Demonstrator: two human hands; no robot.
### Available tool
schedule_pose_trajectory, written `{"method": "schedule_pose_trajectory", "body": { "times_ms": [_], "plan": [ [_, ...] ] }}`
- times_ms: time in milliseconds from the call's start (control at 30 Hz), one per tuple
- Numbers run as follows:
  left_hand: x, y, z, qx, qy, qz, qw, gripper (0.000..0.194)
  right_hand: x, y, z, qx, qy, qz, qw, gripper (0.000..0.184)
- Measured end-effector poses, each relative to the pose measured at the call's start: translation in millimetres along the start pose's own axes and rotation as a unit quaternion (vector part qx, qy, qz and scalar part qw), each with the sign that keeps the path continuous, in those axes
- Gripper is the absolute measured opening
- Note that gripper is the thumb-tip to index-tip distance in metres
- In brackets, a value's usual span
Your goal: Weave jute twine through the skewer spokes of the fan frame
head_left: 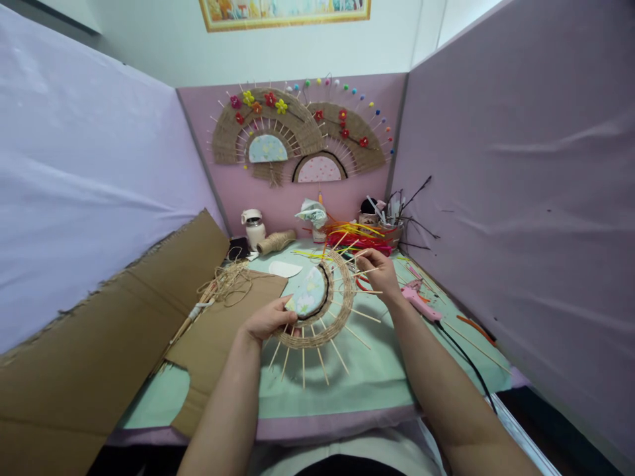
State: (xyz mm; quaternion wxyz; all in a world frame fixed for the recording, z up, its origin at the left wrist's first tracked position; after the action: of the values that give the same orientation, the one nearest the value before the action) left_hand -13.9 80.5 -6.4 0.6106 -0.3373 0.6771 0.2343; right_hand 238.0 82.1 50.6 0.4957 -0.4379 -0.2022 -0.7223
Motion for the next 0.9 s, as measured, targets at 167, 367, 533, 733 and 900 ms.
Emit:
{"method": "schedule_pose_trajectory", "body": {
  "times_ms": [167,367,533,733,900],
  "plan": [
    [1.6,-3.5,-0.5,0.014,0.01,-0.003,1.0,0.073,4.8,-2.7,-3.0,0.007,0.001,-0.026,1.0,0.015],
    [5.8,-13.1,-0.6,0.053,0.03,0.014,0.998,0.068,1.3,-3.5,-3.0,0.014,0.01,-0.081,0.997,0.017],
    [7.4,-18.3,-0.2,0.066,0.042,0.036,0.996,0.068,-5.7,-5.8,-4.1,0.019,0.006,-0.093,0.995,0.02],
    [7.1,-19.0,-0.2,0.068,0.049,0.037,0.996,0.066,10.5,9.4,-3.3,-0.079,0.111,-0.185,0.973,0.027],
    [6.4,-20.3,-0.6,0.07,0.055,0.042,0.995,0.064,23.8,21.0,-2.9,-0.138,0.177,-0.206,0.953,0.029]
  ]
}}
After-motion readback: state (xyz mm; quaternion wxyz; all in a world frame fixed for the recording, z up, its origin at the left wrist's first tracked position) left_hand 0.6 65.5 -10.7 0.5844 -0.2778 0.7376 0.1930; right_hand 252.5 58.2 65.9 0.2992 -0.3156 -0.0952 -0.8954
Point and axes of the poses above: each hand's wrist, its own z-axis towards the middle knuckle, its own y-axis out of the back of the hand, x = y × z, the point moved 6 cm from there along z, towards the middle knuckle, and after that the axes turned 9 degrees about -x, right-handed, at the moved point
